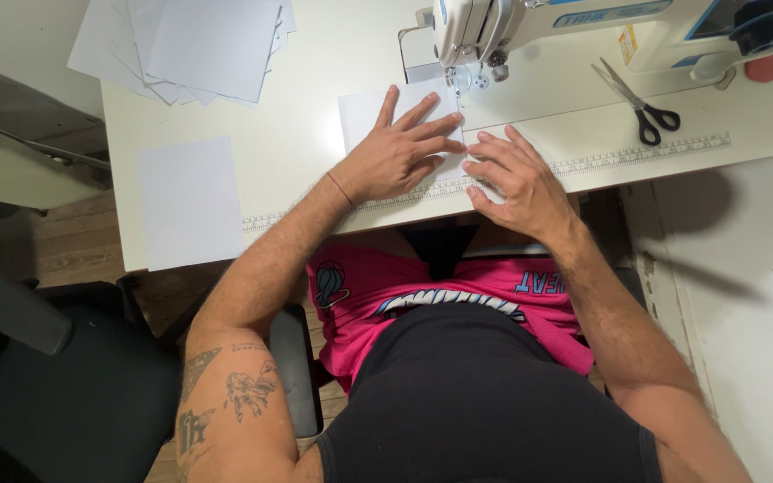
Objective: Folding and cutting paper sheets using scissors at a sewing station
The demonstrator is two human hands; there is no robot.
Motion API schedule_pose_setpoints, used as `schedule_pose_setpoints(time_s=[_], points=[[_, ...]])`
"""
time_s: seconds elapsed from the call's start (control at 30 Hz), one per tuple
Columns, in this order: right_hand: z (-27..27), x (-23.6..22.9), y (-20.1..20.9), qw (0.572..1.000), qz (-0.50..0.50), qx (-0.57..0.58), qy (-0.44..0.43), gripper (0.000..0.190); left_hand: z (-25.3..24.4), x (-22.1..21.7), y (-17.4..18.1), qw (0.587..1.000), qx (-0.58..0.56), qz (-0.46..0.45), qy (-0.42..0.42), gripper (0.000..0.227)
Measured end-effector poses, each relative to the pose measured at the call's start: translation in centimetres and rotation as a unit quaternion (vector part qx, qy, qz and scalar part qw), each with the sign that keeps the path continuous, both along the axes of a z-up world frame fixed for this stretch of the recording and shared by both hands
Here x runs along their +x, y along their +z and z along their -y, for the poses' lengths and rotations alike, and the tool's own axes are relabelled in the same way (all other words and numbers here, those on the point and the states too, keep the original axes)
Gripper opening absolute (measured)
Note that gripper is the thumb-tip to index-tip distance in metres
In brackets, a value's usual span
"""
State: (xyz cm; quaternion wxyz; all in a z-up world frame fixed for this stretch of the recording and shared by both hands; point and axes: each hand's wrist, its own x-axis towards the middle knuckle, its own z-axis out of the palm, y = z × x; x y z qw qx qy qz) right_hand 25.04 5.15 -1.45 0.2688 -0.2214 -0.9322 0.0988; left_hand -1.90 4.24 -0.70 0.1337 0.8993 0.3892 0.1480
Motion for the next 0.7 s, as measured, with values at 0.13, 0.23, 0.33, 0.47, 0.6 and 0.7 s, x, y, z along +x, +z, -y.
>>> schedule_pose_setpoints(time_s=[0.13, 0.23, 0.33, 0.47, 0.6, 0.7], points=[[-2.3, 2.5, -1.2, 0.999, 0.021, -0.049, 0.002, 0.036, -0.2, 0.0, -0.2, 1.000, -0.011, -0.012, 0.000, 0.037], [-5.0, 6.6, 0.3, 0.978, -0.107, 0.059, -0.171, 0.053, -0.3, -0.3, 0.0, 1.000, -0.016, -0.010, 0.002, 0.038], [-6.0, 10.4, 1.9, 0.924, -0.068, 0.125, -0.355, 0.050, -0.5, -0.2, 0.0, 1.000, -0.022, -0.009, -0.002, 0.039], [-6.4, 12.7, 0.6, 0.925, -0.017, 0.164, -0.342, 0.046, -0.8, -0.3, -0.1, 1.000, -0.004, -0.005, 0.000, 0.037], [-6.9, 14.5, -1.1, 0.933, 0.046, 0.135, -0.331, 0.043, -0.7, -0.2, 0.1, 1.000, -0.006, -0.007, 0.003, 0.036], [-7.3, 14.8, -2.2, 0.926, 0.052, 0.134, -0.350, 0.057, -0.4, -0.1, 0.3, 1.000, -0.015, -0.012, 0.007, 0.036]])
